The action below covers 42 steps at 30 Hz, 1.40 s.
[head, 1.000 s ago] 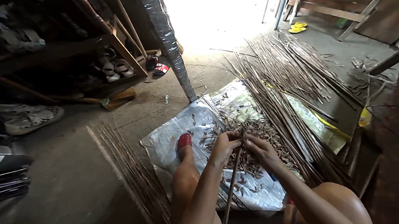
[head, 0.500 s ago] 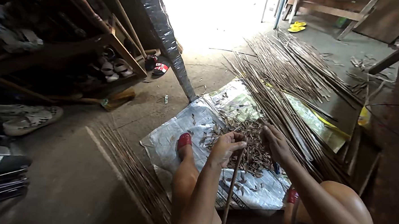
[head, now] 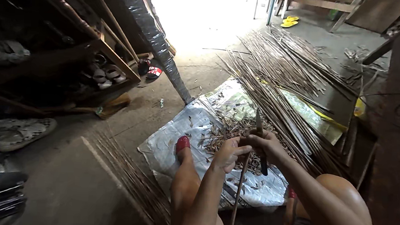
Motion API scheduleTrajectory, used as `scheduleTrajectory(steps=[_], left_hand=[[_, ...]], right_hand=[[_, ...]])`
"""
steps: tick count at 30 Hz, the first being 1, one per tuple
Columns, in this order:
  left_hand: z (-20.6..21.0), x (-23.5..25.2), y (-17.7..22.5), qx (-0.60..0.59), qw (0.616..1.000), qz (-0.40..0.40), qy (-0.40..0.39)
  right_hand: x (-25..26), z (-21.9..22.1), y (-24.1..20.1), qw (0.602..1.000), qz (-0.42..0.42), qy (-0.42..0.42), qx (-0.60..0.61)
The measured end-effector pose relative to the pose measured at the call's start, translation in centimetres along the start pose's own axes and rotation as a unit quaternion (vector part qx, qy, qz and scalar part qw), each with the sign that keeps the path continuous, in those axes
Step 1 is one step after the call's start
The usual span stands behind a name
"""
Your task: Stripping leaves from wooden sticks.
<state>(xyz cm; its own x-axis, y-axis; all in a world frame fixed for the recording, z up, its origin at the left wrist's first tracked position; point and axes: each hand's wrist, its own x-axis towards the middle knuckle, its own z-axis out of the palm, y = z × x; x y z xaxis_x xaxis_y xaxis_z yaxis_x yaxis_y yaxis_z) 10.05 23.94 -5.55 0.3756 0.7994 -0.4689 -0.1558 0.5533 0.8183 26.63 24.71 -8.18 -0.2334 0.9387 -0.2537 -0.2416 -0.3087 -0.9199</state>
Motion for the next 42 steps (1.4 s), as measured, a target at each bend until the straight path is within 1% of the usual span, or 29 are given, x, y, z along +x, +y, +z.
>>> scheduleTrajectory(steps=[2,3,6,8,11,16,21,25,29,31,34,37,39,42], left_hand=[[0.2,0.0,-0.2,0.029,1.000,0.009,-0.002],[0.2,0.0,-0.3,0.069,0.997,0.022,0.006],[0.7,-0.1,-0.7,0.189,0.979,0.056,0.054],[1.1,-0.3,-0.7,0.218,0.971,0.064,0.076],[1.1,-0.2,-0.7,0.206,0.973,0.053,0.093],[0.6,-0.2,-0.4,0.182,0.978,0.059,0.085],[-0.1,-0.6,0.3,0.158,0.984,0.044,0.073],[-0.2,-0.6,0.3,0.132,0.986,0.050,0.094],[0.3,-0.4,0.0,0.129,0.983,0.054,0.120],[0.8,-0.3,-0.4,0.156,0.976,0.073,0.137],[1.3,-0.3,-0.8,0.238,0.952,0.100,0.163],[1.4,-0.4,-0.7,0.304,0.936,0.087,0.157],[1.0,-0.3,-0.6,0.296,0.944,0.057,0.135],[0.6,-0.2,-0.5,0.197,0.976,0.017,0.096]], right_hand=[[0.2,-0.1,-0.3,1.000,-0.001,0.022,-0.021],[0.3,-0.2,-0.4,0.999,-0.003,0.036,-0.036],[0.6,-0.5,-1.0,0.996,0.003,0.064,-0.066],[0.6,-0.7,-1.1,0.995,0.014,0.076,-0.066],[0.8,-0.6,-0.7,0.996,0.030,0.080,-0.036],[0.4,0.2,-0.2,0.997,0.069,0.014,-0.019],[0.5,0.1,-0.3,0.997,0.074,-0.011,0.000],[0.5,-0.3,-0.4,0.996,0.073,-0.042,0.021],[0.7,-0.7,-0.6,0.996,0.071,-0.053,0.005],[0.8,-0.8,-0.7,0.996,0.068,-0.056,-0.005],[0.9,-1.0,-1.2,0.996,0.066,-0.057,-0.016],[0.9,-1.4,-1.3,0.996,0.065,-0.050,-0.021],[0.8,-1.5,-1.4,0.997,0.059,-0.046,-0.022],[0.9,-2.0,-1.4,0.997,0.033,-0.063,-0.025]])
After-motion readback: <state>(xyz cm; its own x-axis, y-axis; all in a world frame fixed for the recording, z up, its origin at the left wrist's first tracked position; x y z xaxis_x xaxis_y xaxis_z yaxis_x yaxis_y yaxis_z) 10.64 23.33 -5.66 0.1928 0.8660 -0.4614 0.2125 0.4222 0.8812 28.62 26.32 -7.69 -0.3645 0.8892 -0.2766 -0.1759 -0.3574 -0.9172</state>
